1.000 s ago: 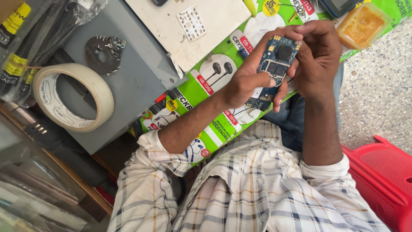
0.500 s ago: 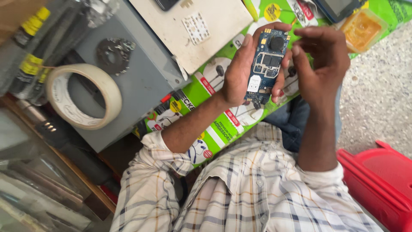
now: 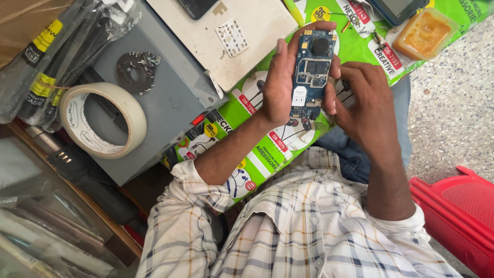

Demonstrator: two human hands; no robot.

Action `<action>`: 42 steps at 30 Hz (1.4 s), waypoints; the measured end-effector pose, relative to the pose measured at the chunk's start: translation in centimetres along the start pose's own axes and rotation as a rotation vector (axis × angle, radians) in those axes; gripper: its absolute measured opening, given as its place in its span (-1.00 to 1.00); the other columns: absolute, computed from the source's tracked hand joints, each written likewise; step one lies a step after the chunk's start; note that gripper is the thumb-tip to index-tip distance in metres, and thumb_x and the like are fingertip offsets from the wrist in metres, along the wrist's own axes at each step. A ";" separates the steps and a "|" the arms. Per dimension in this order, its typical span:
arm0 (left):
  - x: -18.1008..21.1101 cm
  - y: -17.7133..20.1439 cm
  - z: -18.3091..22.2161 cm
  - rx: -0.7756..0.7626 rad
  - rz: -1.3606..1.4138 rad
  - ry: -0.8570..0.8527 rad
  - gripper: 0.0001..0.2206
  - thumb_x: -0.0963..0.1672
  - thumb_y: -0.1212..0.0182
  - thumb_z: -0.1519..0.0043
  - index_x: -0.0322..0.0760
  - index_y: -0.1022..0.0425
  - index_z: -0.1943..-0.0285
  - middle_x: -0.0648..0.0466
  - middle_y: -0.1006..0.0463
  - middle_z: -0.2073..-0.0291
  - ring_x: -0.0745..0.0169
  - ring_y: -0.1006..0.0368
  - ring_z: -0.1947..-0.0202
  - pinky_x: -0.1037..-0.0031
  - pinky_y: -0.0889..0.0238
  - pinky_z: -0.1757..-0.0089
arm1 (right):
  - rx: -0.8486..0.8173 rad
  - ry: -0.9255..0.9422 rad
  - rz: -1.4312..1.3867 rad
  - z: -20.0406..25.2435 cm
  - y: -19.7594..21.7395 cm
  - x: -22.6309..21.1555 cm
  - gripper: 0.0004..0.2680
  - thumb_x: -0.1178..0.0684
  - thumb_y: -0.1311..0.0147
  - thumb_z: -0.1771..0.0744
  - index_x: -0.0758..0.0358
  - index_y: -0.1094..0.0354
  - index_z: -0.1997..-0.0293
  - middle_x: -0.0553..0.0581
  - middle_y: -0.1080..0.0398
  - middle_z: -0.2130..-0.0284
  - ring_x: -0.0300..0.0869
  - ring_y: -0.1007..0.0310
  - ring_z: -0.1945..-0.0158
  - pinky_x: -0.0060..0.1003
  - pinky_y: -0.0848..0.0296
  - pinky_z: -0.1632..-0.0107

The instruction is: The person uses a blue precision screwdriver to manipulate components on a small blue circuit board. They repeatedly probe and adjust small areas on the board's surface, then flip the board to inspect the other side. Finally, they peel off a white sticker from the board.

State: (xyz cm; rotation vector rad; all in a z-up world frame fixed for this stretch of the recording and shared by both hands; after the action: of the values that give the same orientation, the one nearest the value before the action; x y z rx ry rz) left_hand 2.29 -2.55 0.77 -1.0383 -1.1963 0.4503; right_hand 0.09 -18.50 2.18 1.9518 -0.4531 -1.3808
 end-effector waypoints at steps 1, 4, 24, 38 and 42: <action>0.0 0.0 -0.1 -0.002 -0.015 -0.010 -0.33 0.24 0.35 -0.44 -0.22 -0.02 -0.54 -0.21 -0.44 0.19 -0.03 -0.53 0.53 0.28 -0.47 0.40 | 0.002 -0.022 -0.035 0.0 -0.1 0.3 -0.66 0.22 -0.31 -0.26 0.34 -0.34 -0.14 0.26 -0.39 -0.03 0.12 -0.38 -0.14 -0.03 -0.37 -0.21; 0.0 0.4 -0.1 0.011 -0.078 -0.041 -0.33 0.24 0.36 -0.44 -0.23 -0.03 -0.50 -0.21 -0.45 0.19 -0.01 -0.55 0.50 0.30 -0.49 0.39 | 0.020 -0.135 -0.197 0.3 -0.9 1.6 -0.68 0.26 -0.25 -0.28 0.33 -0.31 -0.14 0.20 -0.38 0.08 -0.04 -0.41 -0.01 -0.17 -0.41 -0.08; 0.2 0.5 0.0 0.019 -0.153 -0.041 -0.21 0.31 0.41 -0.35 -0.19 0.00 -0.58 -0.27 -0.48 0.15 -0.09 -0.60 0.46 0.28 -0.54 0.41 | 0.465 -0.234 -1.140 1.1 -3.2 7.5 -0.78 0.26 -0.19 -0.47 0.36 -0.17 -0.18 0.16 -0.35 0.24 -0.18 -0.42 0.36 -0.32 -0.51 0.24; 0.2 0.5 0.1 0.141 -0.474 -0.125 -0.50 -0.17 -0.12 -0.45 -0.17 -0.02 -0.54 -0.09 -0.49 0.15 0.21 -0.61 0.40 0.44 -0.55 0.38 | 0.306 -0.152 -0.961 2.1 -3.5 7.8 -0.59 0.35 -0.37 -0.43 0.26 -0.11 -0.31 0.22 -0.45 0.16 -0.20 -0.55 0.09 -0.41 -0.57 -0.01; 0.1 0.4 0.1 0.160 -0.662 -0.209 -0.39 -0.33 -0.29 -0.35 -0.14 -0.06 -0.50 0.01 -0.51 0.15 0.35 -0.57 0.39 0.51 -0.54 0.37 | 0.205 -0.065 -0.996 1.6 -3.1 6.7 -0.57 0.32 -0.35 -0.44 0.20 -0.10 -0.37 0.20 -0.50 0.15 -0.17 -0.61 0.03 -0.35 -0.60 -0.09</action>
State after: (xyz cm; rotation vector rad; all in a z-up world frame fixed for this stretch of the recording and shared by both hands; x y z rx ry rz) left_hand 2.28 -2.27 0.51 -0.4189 -1.5762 0.1269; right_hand 0.79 -21.14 -4.86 2.4267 0.4590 -2.0385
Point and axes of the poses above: each hand's wrist, its own z-axis away from the middle knuckle, its own y-axis out of the back of the hand, x = y × z, the point moved 4 cm from there along -z, towards the middle knuckle
